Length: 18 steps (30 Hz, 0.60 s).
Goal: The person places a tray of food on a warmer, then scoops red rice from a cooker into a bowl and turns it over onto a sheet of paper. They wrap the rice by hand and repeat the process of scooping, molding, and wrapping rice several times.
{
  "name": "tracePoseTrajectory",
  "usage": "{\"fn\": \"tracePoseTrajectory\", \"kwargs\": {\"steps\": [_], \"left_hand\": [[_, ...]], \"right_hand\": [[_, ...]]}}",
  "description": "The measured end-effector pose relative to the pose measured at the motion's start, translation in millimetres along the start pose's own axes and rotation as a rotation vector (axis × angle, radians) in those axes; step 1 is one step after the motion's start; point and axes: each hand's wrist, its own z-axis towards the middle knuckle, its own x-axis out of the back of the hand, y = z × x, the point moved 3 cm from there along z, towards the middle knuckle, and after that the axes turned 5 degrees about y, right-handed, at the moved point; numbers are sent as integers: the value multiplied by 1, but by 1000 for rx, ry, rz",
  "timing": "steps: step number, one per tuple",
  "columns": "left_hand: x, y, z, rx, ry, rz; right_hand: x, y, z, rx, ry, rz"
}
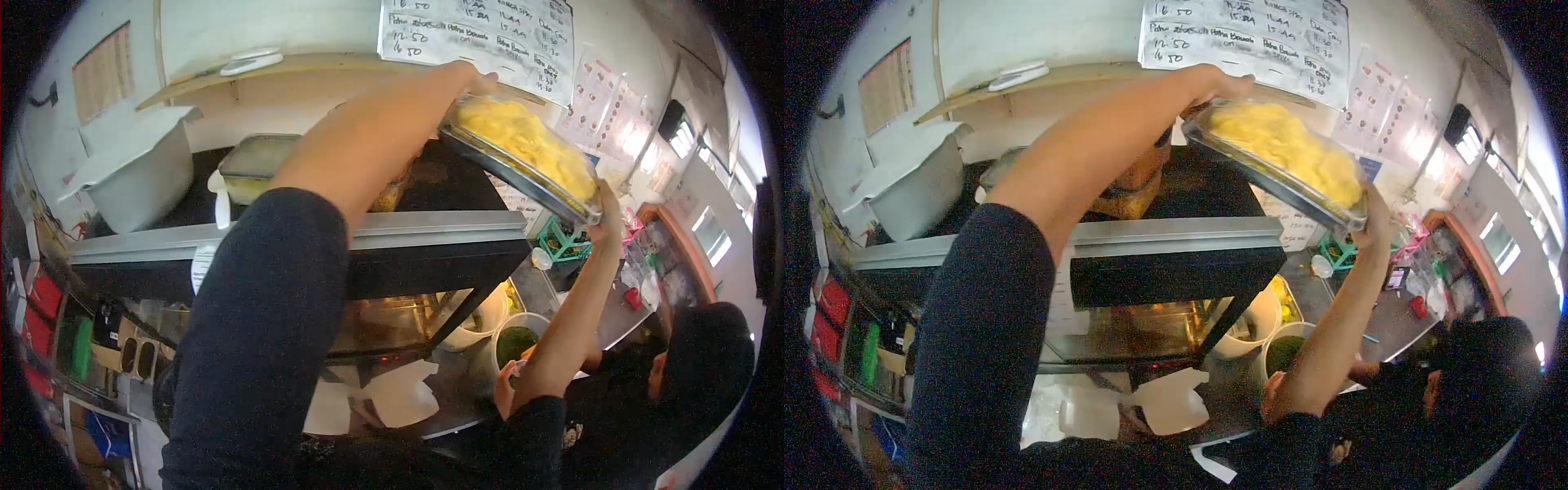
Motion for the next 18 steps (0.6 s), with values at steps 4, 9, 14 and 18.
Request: {"fn": "tracePoseTrajectory", "kwargs": {"steps": [4, 9, 14, 18], "left_hand": [[-7, -18, 26, -71, -43, 45], [10, -55, 17, -48, -199, -96], [16, -77, 5, -11, -237, -105], [18, -85, -3, 8, -252, -98]], "right_hand": [[-11, 20, -6, 27, 18, 3], [-42, 16, -18, -42, -13, -38], [-51, 42, 0, -67, -121, 70], [-56, 71, 17, -149, -150, 173]]}}
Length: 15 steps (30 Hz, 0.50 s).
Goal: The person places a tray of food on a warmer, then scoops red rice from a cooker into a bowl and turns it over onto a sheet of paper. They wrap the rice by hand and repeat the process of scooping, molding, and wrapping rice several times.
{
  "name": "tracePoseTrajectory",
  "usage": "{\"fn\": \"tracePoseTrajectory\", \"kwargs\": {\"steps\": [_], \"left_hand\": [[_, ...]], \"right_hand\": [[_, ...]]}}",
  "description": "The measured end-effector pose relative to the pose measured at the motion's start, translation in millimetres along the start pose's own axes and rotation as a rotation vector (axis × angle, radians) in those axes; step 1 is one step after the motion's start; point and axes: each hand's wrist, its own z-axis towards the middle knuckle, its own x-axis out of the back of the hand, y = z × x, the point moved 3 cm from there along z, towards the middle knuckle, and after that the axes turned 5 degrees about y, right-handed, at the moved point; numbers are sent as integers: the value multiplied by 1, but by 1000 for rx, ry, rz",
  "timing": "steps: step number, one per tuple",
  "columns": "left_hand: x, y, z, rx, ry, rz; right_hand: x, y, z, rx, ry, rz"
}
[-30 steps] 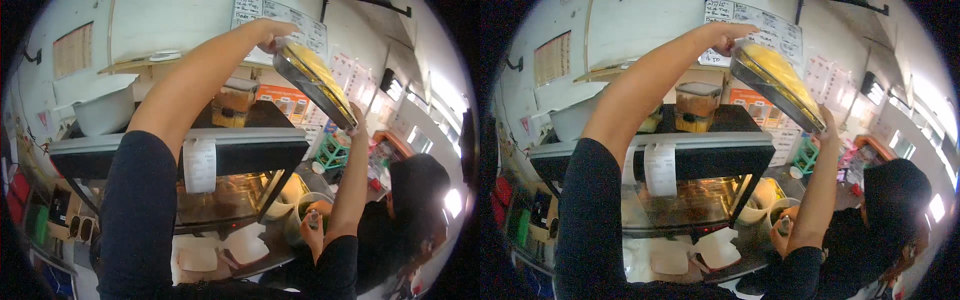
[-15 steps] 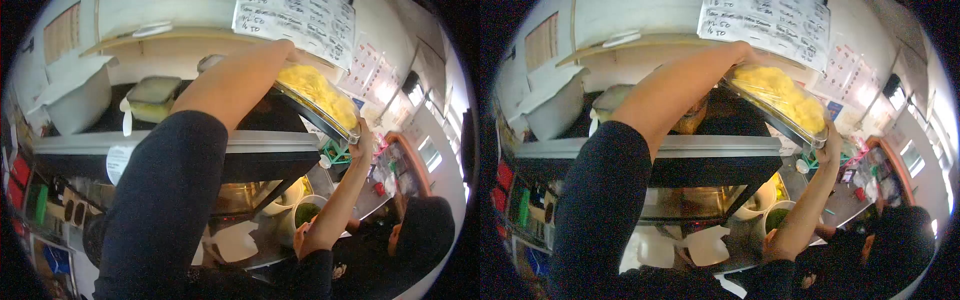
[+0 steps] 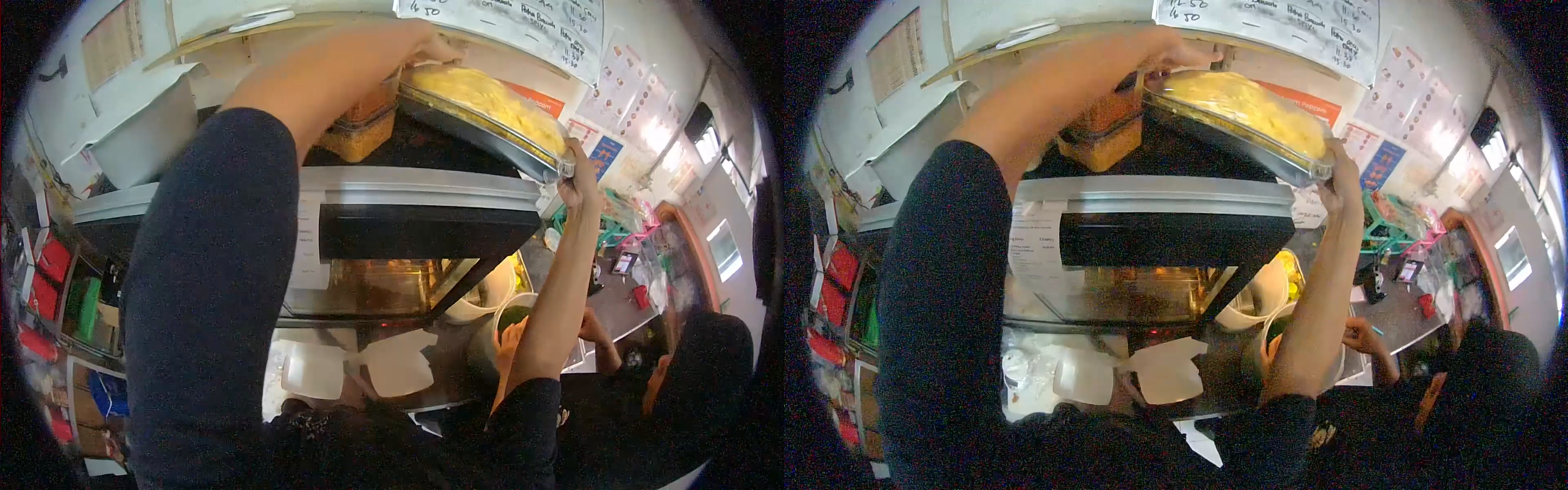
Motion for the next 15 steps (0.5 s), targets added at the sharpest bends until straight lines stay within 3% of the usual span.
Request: {"fn": "tracePoseTrajectory", "kwargs": {"steps": [6, 9, 10, 12, 13, 14, 15], "left_hand": [[7, -16, 6, 43, -73, 2], [27, -45, 31, 206, -404, -98], [8, -54, 28, 65, -209, 124], [16, -35, -1, 107, -499, -180], [35, -25, -1, 270, -722, -390], [27, -28, 16, 30, -392, -64], [23, -32, 34, -81, -25, 323]], "right_hand": [[2, 29, 16, -62, -76, -39], [-3, 28, 14, -60, -63, -71], [-1, 29, 11, -67, -41, -92], [9, 34, 16, -46, -37, -104], [10, 35, 15, -33, -35, -112], [11, 33, 13, -12, -14, -131], [10, 30, 7, 12, 8, -152]]}}
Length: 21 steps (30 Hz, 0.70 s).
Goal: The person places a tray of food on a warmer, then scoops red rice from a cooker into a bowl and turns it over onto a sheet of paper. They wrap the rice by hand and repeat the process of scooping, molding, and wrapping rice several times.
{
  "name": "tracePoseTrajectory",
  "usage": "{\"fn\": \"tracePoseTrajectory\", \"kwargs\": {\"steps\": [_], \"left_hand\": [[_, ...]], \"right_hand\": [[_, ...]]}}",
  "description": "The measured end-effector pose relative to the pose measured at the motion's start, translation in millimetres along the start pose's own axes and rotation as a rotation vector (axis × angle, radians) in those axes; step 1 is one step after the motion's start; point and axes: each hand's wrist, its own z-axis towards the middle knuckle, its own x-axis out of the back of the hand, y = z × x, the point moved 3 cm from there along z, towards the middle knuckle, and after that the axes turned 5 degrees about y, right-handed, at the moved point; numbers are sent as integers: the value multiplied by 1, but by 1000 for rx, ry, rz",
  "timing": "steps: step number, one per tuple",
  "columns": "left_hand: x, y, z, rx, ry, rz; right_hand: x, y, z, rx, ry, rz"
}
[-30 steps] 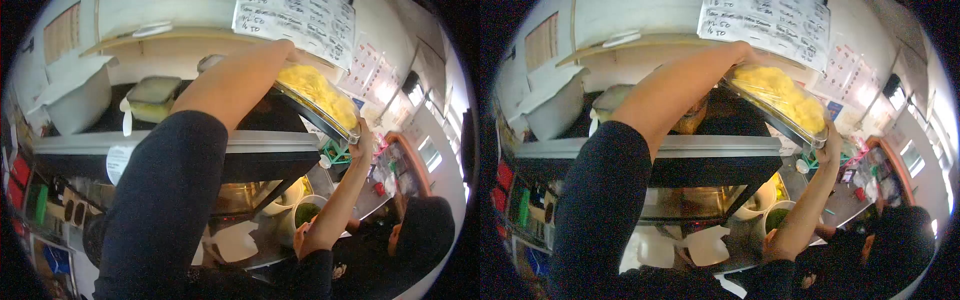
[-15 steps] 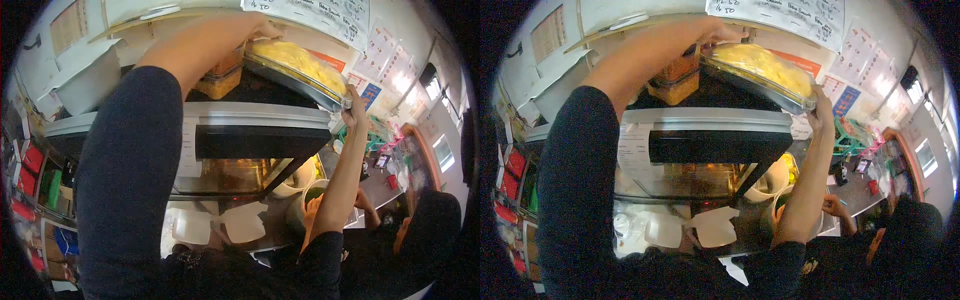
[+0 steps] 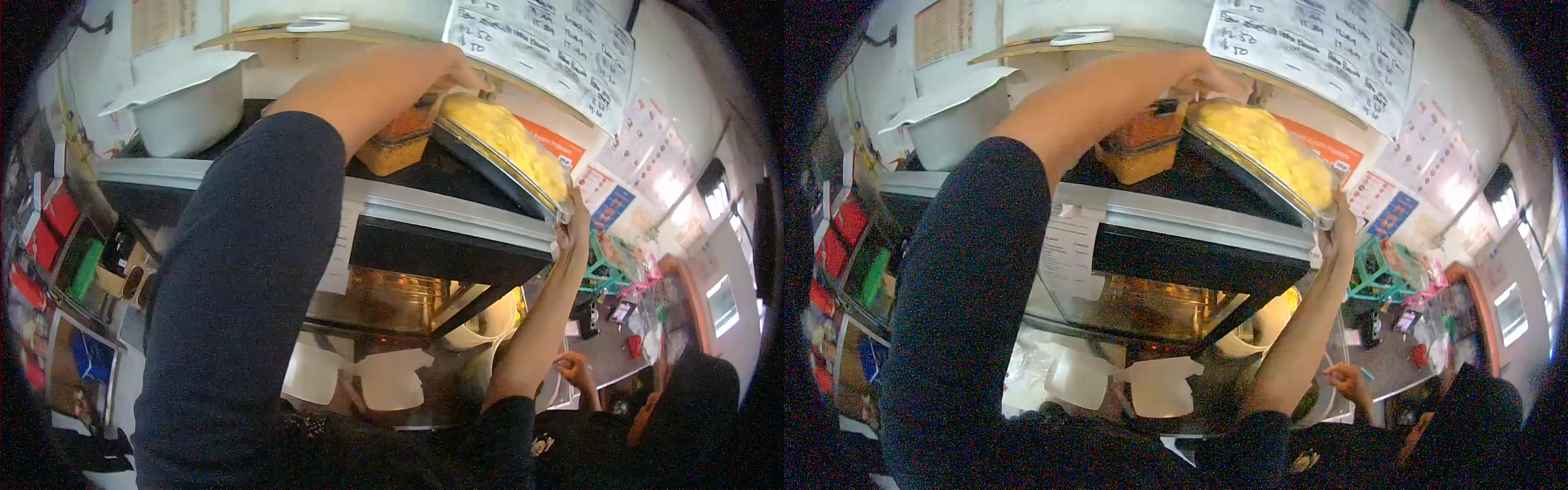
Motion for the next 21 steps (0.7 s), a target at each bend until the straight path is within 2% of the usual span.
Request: {"fn": "tracePoseTrajectory", "kwargs": {"steps": [2, 5, 6, 9, 10, 12, 15, 18, 21], "left_hand": [[-9, 12, -40, 45, 94, -92], [-1, 40, -101, 44, 112, -120], [-1, 41, -102, 40, 107, -167], [21, 45, -88, 57, 50, -21], [30, 51, -97, -29, 113, 35], [24, 55, -119, -85, 197, 71], [-1, 59, -178, -173, 475, 72], [-29, 45, -289, -255, 783, 125], [-71, 69, -420, -410, 976, 264]], "right_hand": [[1, -2, -3, 42, -7, 19], [-6, -12, -15, 21, 40, -50], [-3, -13, -14, -17, 38, -118], [-18, -16, -25, 38, 127, -84], [-8, -17, -19, -23, 79, -172], [17, -3, 5, 134, 109, -215], [-6, 6, -85, 565, 79, -346], [-68, 28, -182, 857, 85, -452], [-126, 67, -259, 960, 28, -437]]}}
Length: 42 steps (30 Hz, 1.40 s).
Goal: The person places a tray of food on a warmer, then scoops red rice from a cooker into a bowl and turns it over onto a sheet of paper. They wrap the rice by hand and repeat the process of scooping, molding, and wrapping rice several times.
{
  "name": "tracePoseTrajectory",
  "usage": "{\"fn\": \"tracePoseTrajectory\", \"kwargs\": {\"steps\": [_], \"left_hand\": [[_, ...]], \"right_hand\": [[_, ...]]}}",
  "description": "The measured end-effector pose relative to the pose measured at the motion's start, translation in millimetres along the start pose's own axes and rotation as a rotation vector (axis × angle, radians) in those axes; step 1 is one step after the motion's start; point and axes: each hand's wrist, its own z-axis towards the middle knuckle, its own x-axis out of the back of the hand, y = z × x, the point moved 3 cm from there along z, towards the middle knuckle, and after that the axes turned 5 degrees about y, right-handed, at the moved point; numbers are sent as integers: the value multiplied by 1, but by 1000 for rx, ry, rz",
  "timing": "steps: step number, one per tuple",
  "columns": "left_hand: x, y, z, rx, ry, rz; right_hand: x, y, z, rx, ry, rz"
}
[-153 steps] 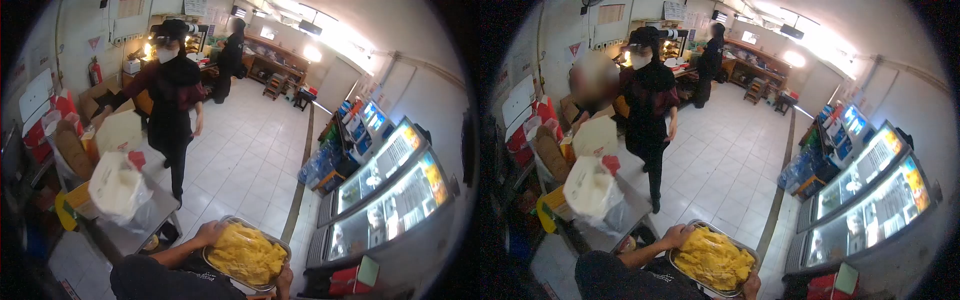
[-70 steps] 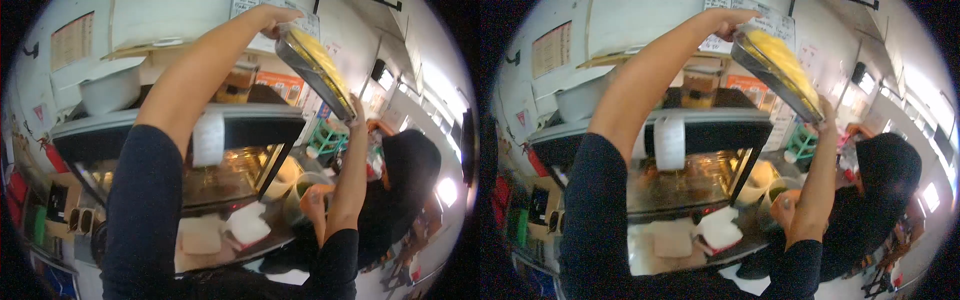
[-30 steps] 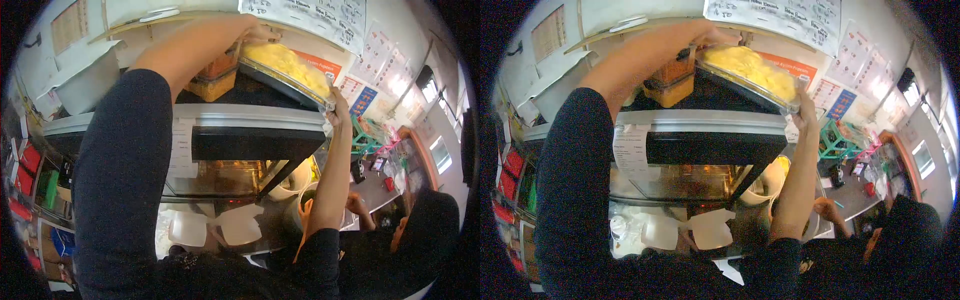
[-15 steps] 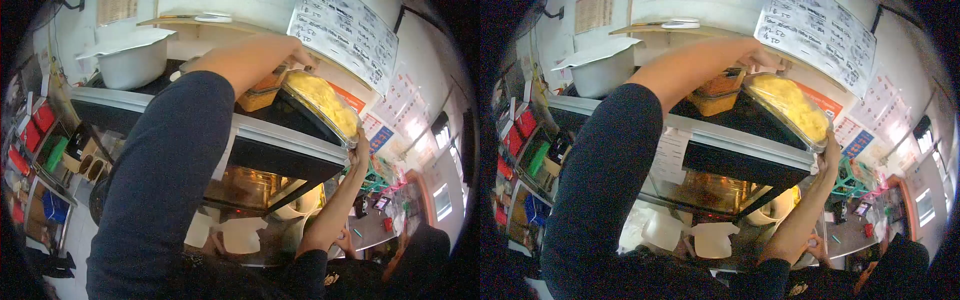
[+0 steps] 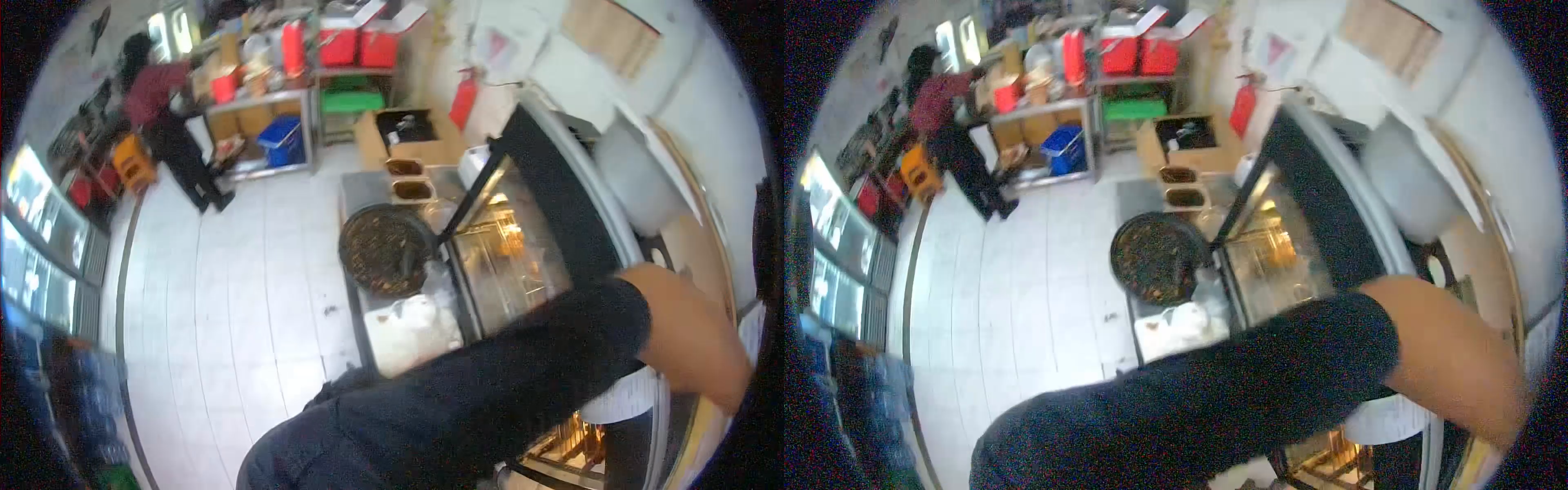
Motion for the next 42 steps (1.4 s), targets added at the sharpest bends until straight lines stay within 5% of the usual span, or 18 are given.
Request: {"fn": "tracePoseTrajectory", "kwargs": {"steps": [4, 7, 8, 9, 10, 12, 13, 14, 17, 18, 19, 21, 27, 30, 33, 37, 40, 42], "left_hand": [[74, 116, -107, -196, 82, 107], [53, 163, -226, -152, -154, -10], [58, 178, -276, 51, 71, -250], [62, 188, -328, 479, -183, -469], [49, 198, -404, 786, -61, -280], [68, 256, -539, 1586, -281, 243], [57, 322, -645, 1720, -260, 710], [114, 369, -641, 2183, -939, 509], [191, 532, -732, 2603, -911, 321], [220, 560, -742, 2705, -812, 336], [241, 584, -760, 2730, -767, 374], [280, 611, -789, 2787, -656, 367], [365, 673, -912, 2479, -27, 266], [421, 692, -966, 2583, -251, 157], [503, 695, -1015, 2473, -18, 168], [611, 701, -1110, 2579, -107, 318], [678, 721, -1188, 2743, -212, 490], [712, 741, -1231, 2813, 67, 525]], "right_hand": [[-12, -38, -62, -57, -116, 179], [-23, -61, -109, -164, -265, 357], [-24, -65, -127, -213, -339, 425], [-26, -74, -144, -264, -420, 482], [-29, -83, -165, -325, -510, 547], [-36, -116, -212, -429, -717, 645], [-41, -135, -237, -477, -823, 647], [-49, -151, -266, -522, -943, 649], [-50, -247, -334, -360, -1445, 744], [-54, -266, -366, -287, -1828, 621], [-46, -334, -383, -140, -1818, 884], [-38, -433, -432, 217, -2160, 755], [-2, -648, -618, 476, -2547, 862], [-5, -726, -665, 531, -2550, 713], [-18, -789, -716, 423, -2691, 853], [-78, -868, -799, 578, -2753, 518], [-133, -938, -896, 699, -2626, 659], [-160, -1003, -967, 788, -2650, 666]]}}
